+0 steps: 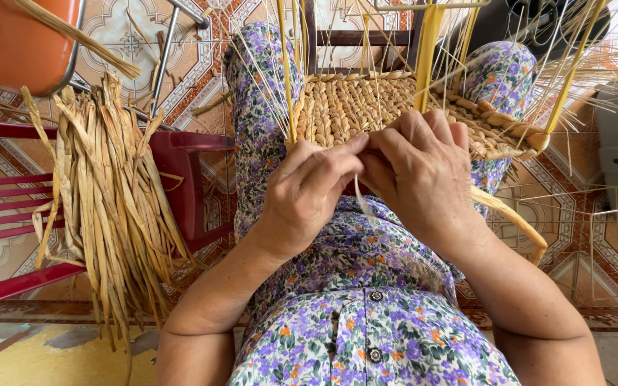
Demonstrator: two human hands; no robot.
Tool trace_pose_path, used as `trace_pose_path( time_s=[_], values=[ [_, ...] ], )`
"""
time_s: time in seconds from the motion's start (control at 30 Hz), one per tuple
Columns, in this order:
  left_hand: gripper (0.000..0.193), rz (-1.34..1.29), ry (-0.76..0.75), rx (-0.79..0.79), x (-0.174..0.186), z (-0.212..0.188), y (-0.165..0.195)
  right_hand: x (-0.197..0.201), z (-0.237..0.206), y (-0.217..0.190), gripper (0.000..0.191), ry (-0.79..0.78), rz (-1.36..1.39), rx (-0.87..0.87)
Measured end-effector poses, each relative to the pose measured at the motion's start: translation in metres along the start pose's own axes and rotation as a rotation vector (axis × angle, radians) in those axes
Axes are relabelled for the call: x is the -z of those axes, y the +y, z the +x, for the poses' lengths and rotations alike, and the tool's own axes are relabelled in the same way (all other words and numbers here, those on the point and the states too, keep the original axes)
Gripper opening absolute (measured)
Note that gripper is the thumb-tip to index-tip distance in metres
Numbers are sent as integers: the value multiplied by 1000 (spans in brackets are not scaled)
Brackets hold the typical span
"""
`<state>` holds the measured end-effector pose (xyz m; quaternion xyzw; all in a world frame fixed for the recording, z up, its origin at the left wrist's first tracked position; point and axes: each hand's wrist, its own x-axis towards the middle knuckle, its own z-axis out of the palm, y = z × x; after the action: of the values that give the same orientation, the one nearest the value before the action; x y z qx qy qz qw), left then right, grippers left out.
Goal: The person weaves dried palm leaves into a basket frame held between their legs. They repeatedly pull strands through the existing weave, tighten them, and occasionally reach for additional strands from a nearby bundle.
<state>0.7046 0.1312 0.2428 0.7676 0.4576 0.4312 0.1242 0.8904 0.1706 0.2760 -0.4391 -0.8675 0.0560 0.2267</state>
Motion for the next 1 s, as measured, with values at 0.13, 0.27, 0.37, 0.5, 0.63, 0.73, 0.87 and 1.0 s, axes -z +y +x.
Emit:
trace_pose_path(
  time_s=[0.13,0.27,0.37,0.5,0.63,0.73,0.87,1.0],
  values=[
    [25,-25,-14,97,6,7,4,23,-4,-9,23,41,128,2],
    [21,-28,-22,89,10,12,-1,36,-29,-20,20,-31,-36,-27],
    [19,-138,-108,158,12,16,-6,27,-41,-21,27,-124,-149,48],
    [15,-312,-262,345,18,18,-11,44,-42,4,17,-190,-18,1],
    [19,-163,-259,129,17,18,-12,54,-26,10,10,-34,-254,52],
    [16,14,-195,98,7,13,-10,53,-14,-11,11,164,-197,115],
    [12,-70,-56,123,3,4,-14,45,5,-36,14,-108,-172,35],
    [9,-242,-257,279,16,-1,-22,18,37,-32,24,-455,-243,-157]
  ],
)
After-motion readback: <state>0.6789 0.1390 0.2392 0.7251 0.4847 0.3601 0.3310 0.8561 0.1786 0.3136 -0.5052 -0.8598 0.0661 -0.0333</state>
